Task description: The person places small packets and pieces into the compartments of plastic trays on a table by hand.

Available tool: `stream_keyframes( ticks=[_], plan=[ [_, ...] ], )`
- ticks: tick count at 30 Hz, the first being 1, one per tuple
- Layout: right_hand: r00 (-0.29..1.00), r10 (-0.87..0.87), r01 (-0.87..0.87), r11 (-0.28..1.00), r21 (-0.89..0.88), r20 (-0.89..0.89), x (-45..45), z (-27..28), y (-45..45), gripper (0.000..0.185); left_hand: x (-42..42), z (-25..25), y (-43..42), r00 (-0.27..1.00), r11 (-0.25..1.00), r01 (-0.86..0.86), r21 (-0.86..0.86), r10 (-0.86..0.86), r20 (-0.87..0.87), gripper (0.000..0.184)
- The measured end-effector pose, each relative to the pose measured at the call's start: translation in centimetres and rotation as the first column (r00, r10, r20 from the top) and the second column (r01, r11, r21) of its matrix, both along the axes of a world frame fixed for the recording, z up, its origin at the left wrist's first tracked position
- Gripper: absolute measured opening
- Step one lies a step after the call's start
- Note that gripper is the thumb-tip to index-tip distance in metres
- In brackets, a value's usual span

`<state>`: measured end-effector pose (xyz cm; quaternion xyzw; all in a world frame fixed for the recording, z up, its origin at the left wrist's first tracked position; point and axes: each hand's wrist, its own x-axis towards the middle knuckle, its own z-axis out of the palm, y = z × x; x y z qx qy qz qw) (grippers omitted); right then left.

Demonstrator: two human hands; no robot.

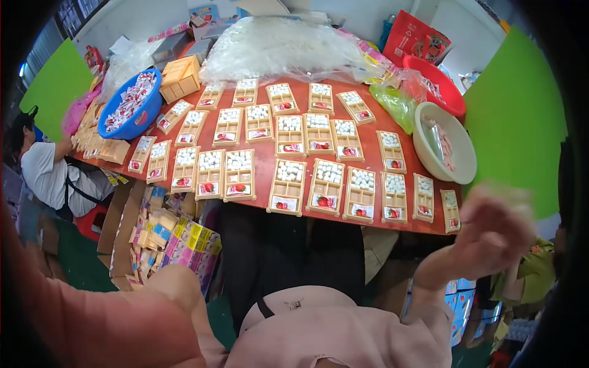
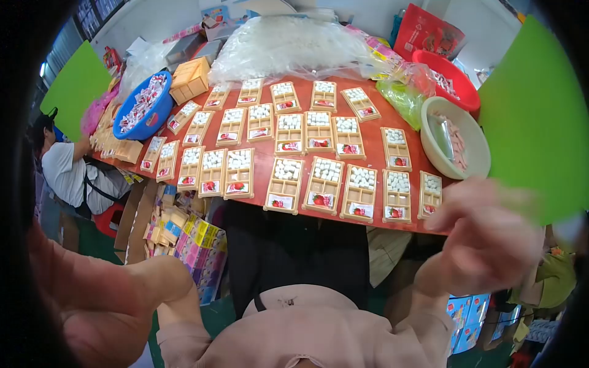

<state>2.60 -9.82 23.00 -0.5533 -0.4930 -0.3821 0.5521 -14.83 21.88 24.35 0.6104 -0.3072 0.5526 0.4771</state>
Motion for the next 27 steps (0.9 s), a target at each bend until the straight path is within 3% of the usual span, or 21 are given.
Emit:
stream_keyframes(
  ticks=[1,3,4,5,6,8,11,13,14,15,16,18,27],
  plan=[
    [0.998,0.057,-0.058,0.998,0.035,0.037,0.4,1.5,-0.4,0.06,-0.1,0.1,-0.1,1.0,1.0,0.003,0.001,-0.003,0.002,0.033],
    [0.991,0.131,-0.132,0.986,-0.106,-0.02,0.3,4.3,-1.7,0.083,-0.4,0.3,-0.2,1.0,1.0,-0.002,-0.001,0.002,0.006,0.033],
    [0.993,-0.113,0.091,0.929,-0.36,-0.04,-1.4,6.7,-1.9,0.09,-0.5,0.4,-0.2,1.0,1.0,-0.001,0.001,0.001,0.009,0.033],
    [0.93,-0.355,0.336,0.712,-0.616,0.096,-3.1,9.1,-2.2,0.097,-0.7,0.6,-0.2,1.0,1.0,-0.002,0.005,0.002,0.01,0.033],
    [0.84,-0.447,0.498,0.414,-0.762,0.306,-4.8,11.5,-2.5,0.104,-0.9,0.7,-0.3,1.0,1.0,0.0,0.008,-0.001,0.011,0.033],
    [0.704,-0.617,0.581,0.217,-0.784,0.351,-6.6,11.9,-1.2,0.107,-1.2,0.8,-0.4,1.0,1.0,-0.005,0.006,0.005,0.015,0.034],
    [0.737,-0.657,0.172,0.408,-0.897,-0.157,-6.6,14.7,-1.5,0.089,-1.8,1.0,-0.7,0.999,1.0,-0.01,0.021,0.009,0.039,0.034],
    [0.861,-0.355,0.074,0.797,-0.6,-0.365,-5.9,12.6,-1.8,0.088,-1.7,0.8,-1.1,0.999,1.0,-0.001,0.021,0.0,0.042,0.034],
    [0.947,-0.103,-0.012,0.934,-0.357,-0.303,-5.0,10.8,-1.7,0.088,-1.7,0.8,-1.2,0.999,1.0,0.002,0.014,-0.003,0.048,0.034],
    [0.982,0.087,-0.112,0.983,-0.147,-0.171,-4.1,9.0,-1.4,0.087,-1.8,0.8,-1.2,0.999,1.0,0.003,0.01,-0.004,0.049,0.034],
    [0.982,0.184,-0.185,0.983,-0.019,-0.052,-3.3,7.9,-1.2,0.087,-1.7,0.8,-1.2,0.999,1.0,0.002,0.008,-0.002,0.054,0.034],
    [0.973,0.23,-0.231,0.971,0.069,0.019,-2.5,7.0,-1.1,0.086,-1.6,0.7,-1.3,0.998,1.0,0.009,0.011,-0.01,0.058,0.034],
    [0.962,0.261,-0.269,0.956,0.116,0.079,-0.8,5.4,-0.6,0.082,-1.1,0.3,-1.2,0.995,0.998,0.06,0.014,-0.061,0.079,0.035]
  ],
)
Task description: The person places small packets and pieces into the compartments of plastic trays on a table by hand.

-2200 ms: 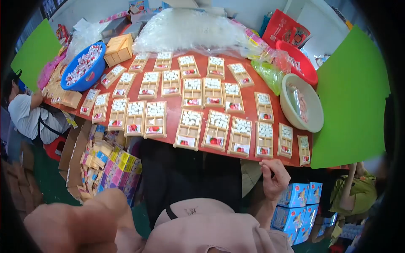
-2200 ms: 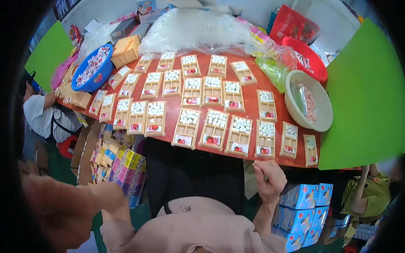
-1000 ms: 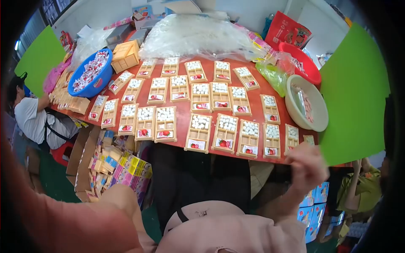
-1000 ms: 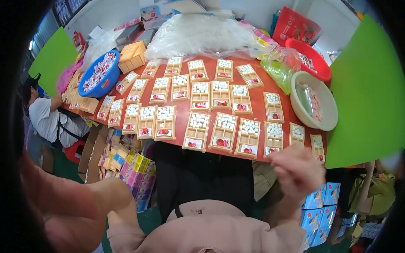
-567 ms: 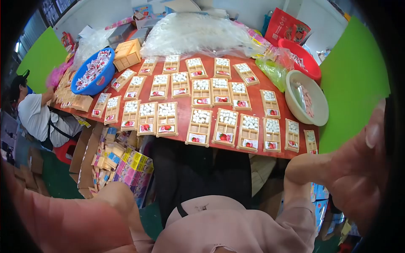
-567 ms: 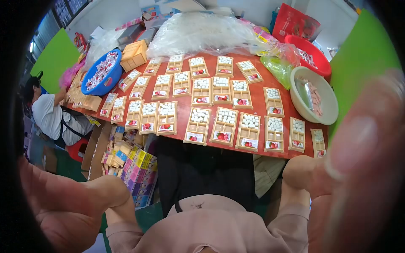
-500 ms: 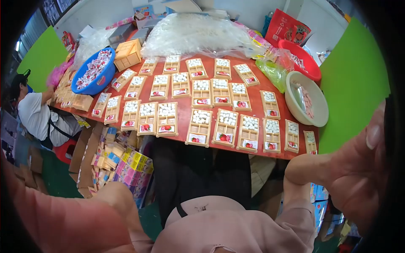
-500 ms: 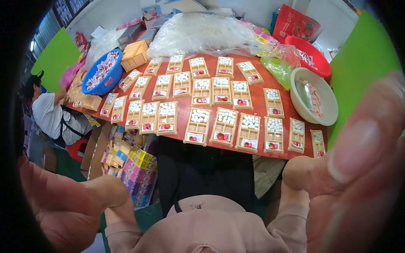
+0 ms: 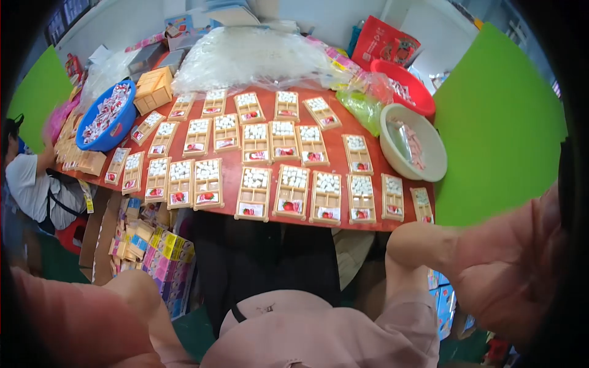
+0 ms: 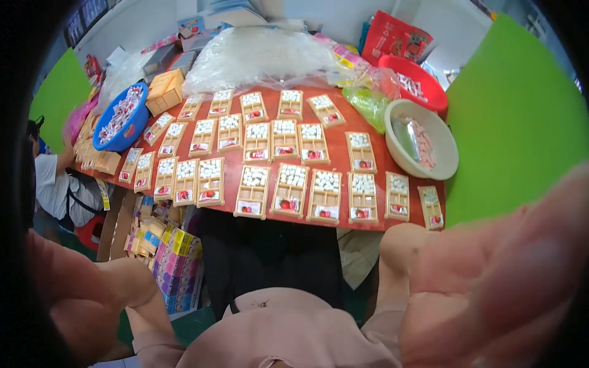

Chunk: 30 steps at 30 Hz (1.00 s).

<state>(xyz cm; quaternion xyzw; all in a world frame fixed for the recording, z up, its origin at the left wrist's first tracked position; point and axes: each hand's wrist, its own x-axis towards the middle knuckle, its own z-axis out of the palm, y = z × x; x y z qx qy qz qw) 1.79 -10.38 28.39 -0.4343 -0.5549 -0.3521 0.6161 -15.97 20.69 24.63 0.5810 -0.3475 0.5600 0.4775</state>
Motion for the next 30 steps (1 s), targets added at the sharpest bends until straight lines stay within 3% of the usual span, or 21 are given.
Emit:
stream_keyframes(
  ticks=[30],
  plan=[
    [1.0,0.015,-0.015,1.0,0.006,-0.008,-0.6,-0.4,-0.9,0.069,0.3,-0.2,0.0,1.0,1.0,0.011,-0.009,-0.011,-0.021,0.038]
  ],
)
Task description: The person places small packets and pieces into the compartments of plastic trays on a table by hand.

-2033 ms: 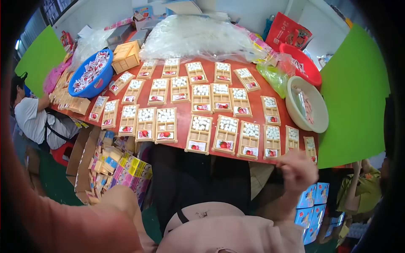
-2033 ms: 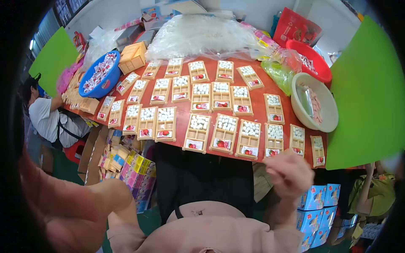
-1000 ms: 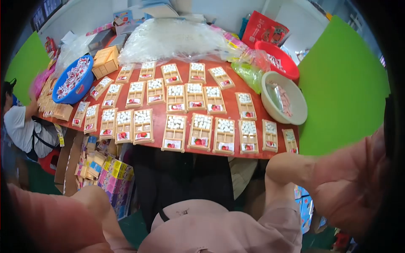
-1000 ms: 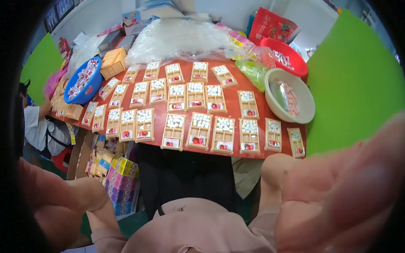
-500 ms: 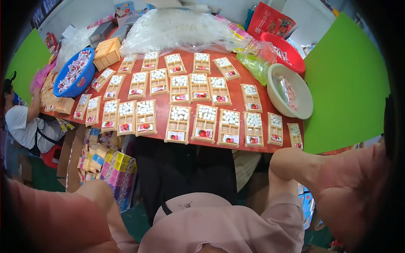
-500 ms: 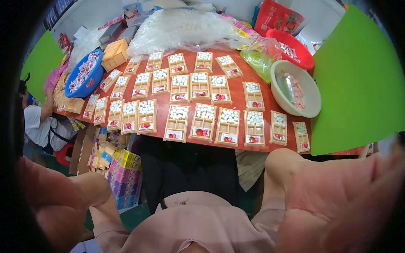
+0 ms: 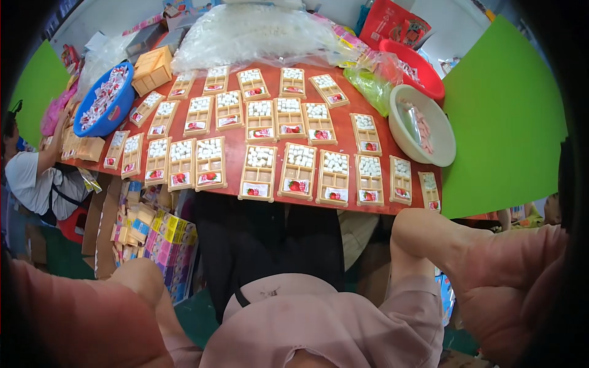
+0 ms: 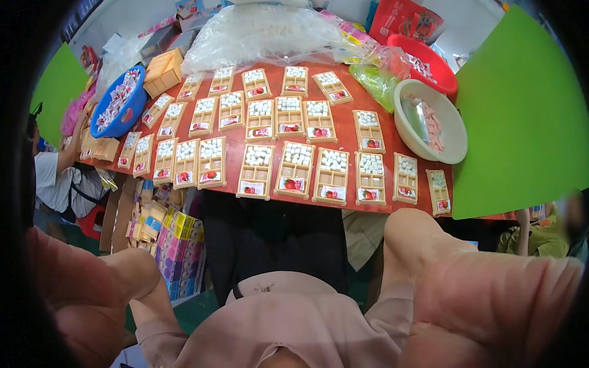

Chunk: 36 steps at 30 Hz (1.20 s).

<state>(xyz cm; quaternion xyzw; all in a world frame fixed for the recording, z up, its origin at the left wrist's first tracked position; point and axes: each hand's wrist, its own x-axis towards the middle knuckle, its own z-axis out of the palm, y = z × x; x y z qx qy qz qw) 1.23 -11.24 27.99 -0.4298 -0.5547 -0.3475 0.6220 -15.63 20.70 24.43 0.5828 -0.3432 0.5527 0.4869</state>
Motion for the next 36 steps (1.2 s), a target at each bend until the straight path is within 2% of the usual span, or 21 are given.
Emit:
stream_keyframes(
  ticks=[36],
  plan=[
    [0.996,0.086,-0.087,0.996,0.035,0.022,-0.2,0.6,-0.4,0.055,-0.8,1.1,0.3,1.0,1.0,-0.029,0.003,0.029,0.008,0.041]
  ],
)
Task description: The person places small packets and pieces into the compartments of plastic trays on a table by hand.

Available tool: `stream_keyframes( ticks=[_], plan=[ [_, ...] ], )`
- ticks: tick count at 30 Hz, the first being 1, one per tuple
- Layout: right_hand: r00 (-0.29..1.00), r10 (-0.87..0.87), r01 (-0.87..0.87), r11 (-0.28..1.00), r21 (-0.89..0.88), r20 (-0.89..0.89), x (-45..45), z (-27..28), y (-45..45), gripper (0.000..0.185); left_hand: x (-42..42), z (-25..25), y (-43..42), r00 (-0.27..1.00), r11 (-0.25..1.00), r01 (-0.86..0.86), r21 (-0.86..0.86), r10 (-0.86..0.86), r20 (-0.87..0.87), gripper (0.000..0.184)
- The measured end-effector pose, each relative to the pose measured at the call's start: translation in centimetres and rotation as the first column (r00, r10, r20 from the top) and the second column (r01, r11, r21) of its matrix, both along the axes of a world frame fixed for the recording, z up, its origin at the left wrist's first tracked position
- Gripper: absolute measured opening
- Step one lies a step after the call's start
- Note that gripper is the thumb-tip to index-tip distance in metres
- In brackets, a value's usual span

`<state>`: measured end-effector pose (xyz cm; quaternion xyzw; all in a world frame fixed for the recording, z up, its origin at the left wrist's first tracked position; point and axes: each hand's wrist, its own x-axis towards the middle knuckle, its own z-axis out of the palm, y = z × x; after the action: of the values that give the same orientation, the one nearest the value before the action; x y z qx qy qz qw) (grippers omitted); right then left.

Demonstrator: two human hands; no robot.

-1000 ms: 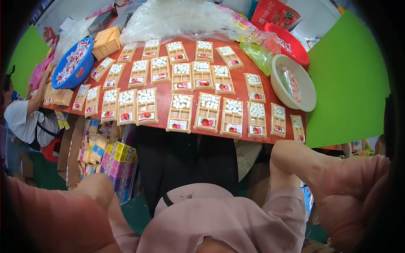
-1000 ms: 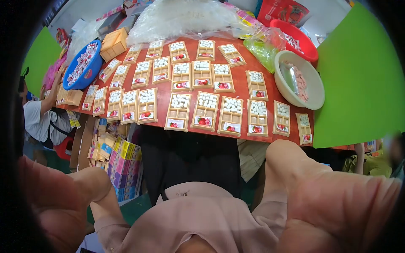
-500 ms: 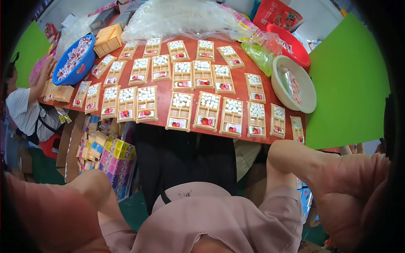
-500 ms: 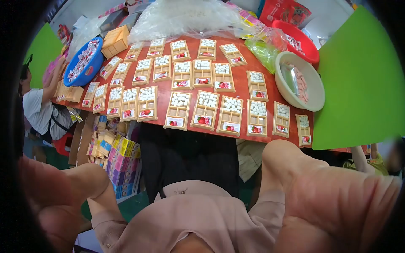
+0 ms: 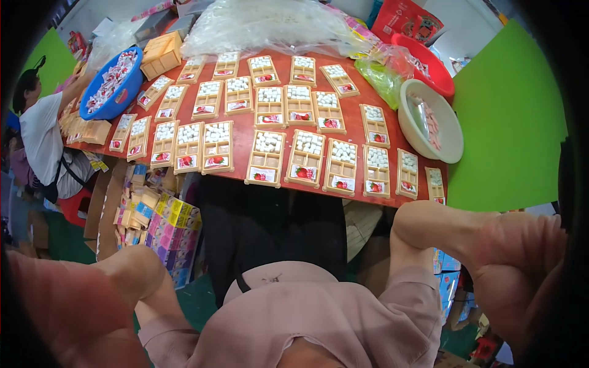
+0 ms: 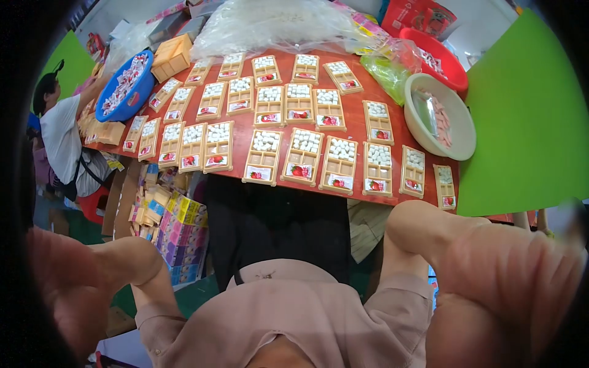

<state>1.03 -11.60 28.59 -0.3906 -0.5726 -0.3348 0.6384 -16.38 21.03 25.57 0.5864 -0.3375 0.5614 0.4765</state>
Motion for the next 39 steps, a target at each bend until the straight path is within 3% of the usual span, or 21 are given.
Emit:
stream_keyframes(
  ticks=[25,39],
  plan=[
    [0.999,0.035,-0.036,0.999,0.023,0.032,0.0,-0.2,-0.2,0.046,0.1,0.4,0.4,1.0,1.0,-0.023,0.0,0.023,0.019,0.043],
    [0.981,0.135,-0.155,0.978,0.141,0.139,-1.8,1.9,-1.8,0.042,-2.0,2.0,0.3,0.982,0.992,-0.094,-0.088,0.107,0.158,0.045]
  ],
)
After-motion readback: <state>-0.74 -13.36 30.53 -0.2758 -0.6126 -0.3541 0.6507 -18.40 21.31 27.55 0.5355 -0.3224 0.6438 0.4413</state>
